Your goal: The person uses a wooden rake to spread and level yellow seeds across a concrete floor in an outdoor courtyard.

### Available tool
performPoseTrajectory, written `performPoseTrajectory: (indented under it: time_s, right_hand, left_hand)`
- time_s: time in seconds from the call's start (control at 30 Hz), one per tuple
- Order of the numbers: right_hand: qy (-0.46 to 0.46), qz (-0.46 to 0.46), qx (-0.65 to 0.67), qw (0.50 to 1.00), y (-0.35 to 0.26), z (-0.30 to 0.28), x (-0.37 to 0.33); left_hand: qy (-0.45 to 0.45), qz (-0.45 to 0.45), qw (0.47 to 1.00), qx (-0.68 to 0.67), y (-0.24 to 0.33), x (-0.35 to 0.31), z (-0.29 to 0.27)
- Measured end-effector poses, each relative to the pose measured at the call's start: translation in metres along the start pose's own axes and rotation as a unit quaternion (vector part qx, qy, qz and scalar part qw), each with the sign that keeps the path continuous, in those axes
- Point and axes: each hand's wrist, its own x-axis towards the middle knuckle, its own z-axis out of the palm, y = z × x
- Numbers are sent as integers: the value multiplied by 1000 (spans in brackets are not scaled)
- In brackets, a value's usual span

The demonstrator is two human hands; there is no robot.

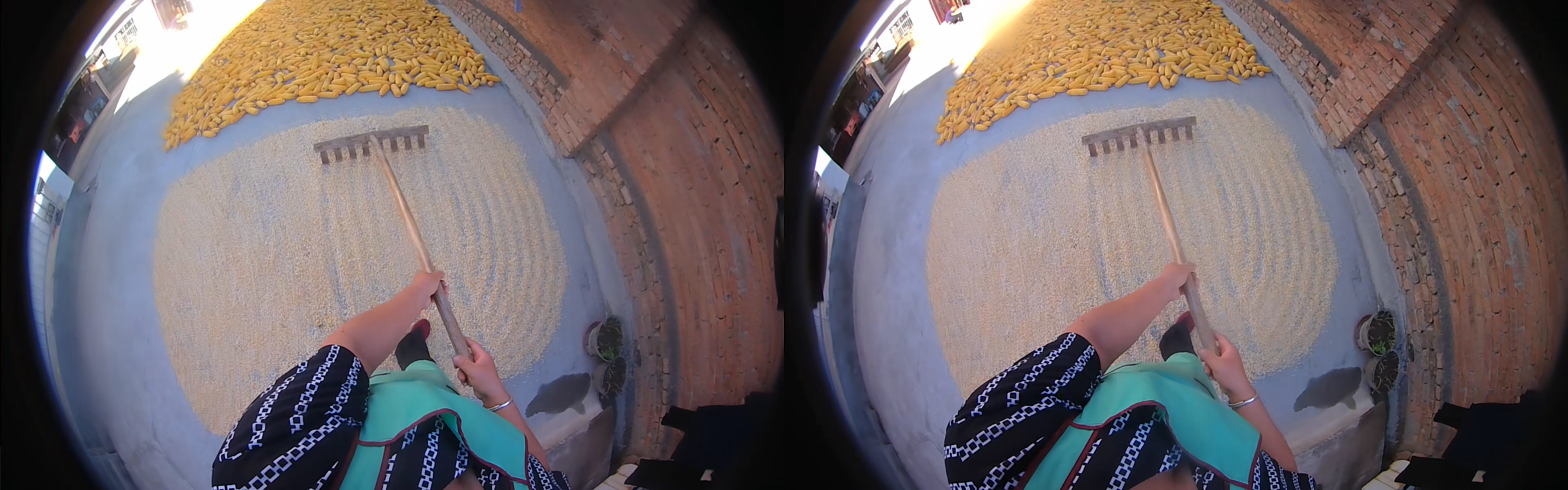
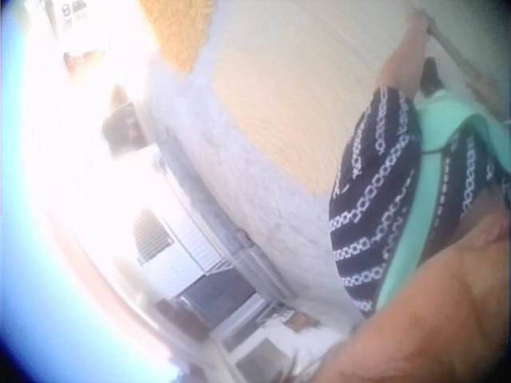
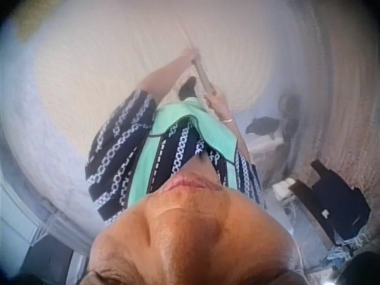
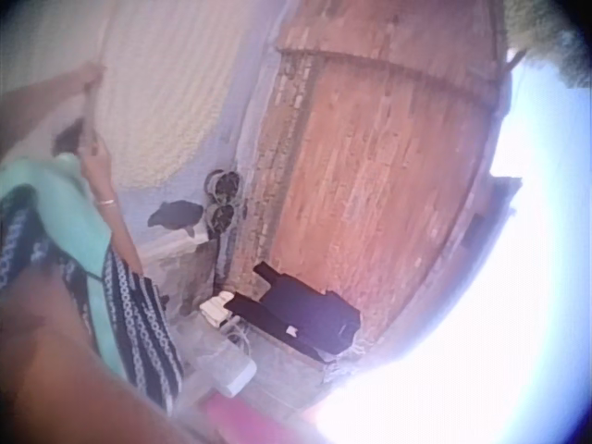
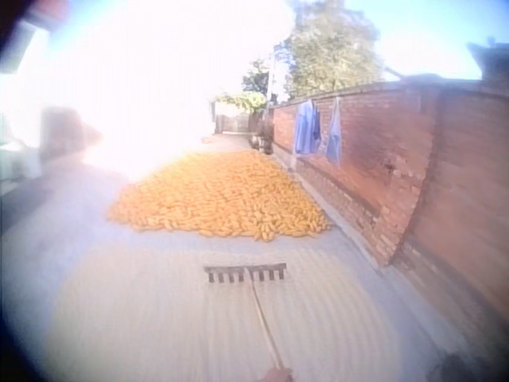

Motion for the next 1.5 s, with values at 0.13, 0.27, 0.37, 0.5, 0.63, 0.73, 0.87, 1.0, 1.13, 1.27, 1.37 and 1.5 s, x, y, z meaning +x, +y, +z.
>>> performPoseTrajectory:
  time_s: [0.13,0.27,0.37,0.5,0.63,0.73,0.87,1.0,1.13,1.27,1.37,1.5]
  right_hand:
    - [-20,-20,-16,999,-63,19,97]
    - [-55,-17,-41,997,-120,51,176]
    - [-65,-16,-74,995,-155,83,223]
    - [-86,-2,-57,995,-185,137,270]
    - [-101,-14,-54,993,-202,205,309]
    - [-116,-15,-56,992,-210,263,322]
    - [-155,-19,-48,987,-198,327,324]
    - [-160,-6,-42,986,-159,376,303]
    - [-181,-33,-30,983,-98,402,259]
    - [-184,-37,-38,981,-35,420,189]
    - [-161,-25,-77,984,8,420,130]
    - [-162,-6,-85,983,35,422,32]
  left_hand:
    - [24,38,999,-11,83,32,10]
    - [42,91,995,15,154,80,-2]
    - [53,113,992,20,206,110,-21]
    - [98,133,986,13,260,137,-59]
    - [122,147,980,50,319,143,-113]
    - [121,145,981,35,351,138,-166]
    - [138,151,978,51,366,121,-234]
    - [150,132,976,83,347,92,-299]
    - [156,126,973,110,304,47,-341]
    - [155,129,975,95,238,-6,-385]
    - [149,76,979,119,186,-58,-393]
    - [102,68,988,93,120,-127,-405]
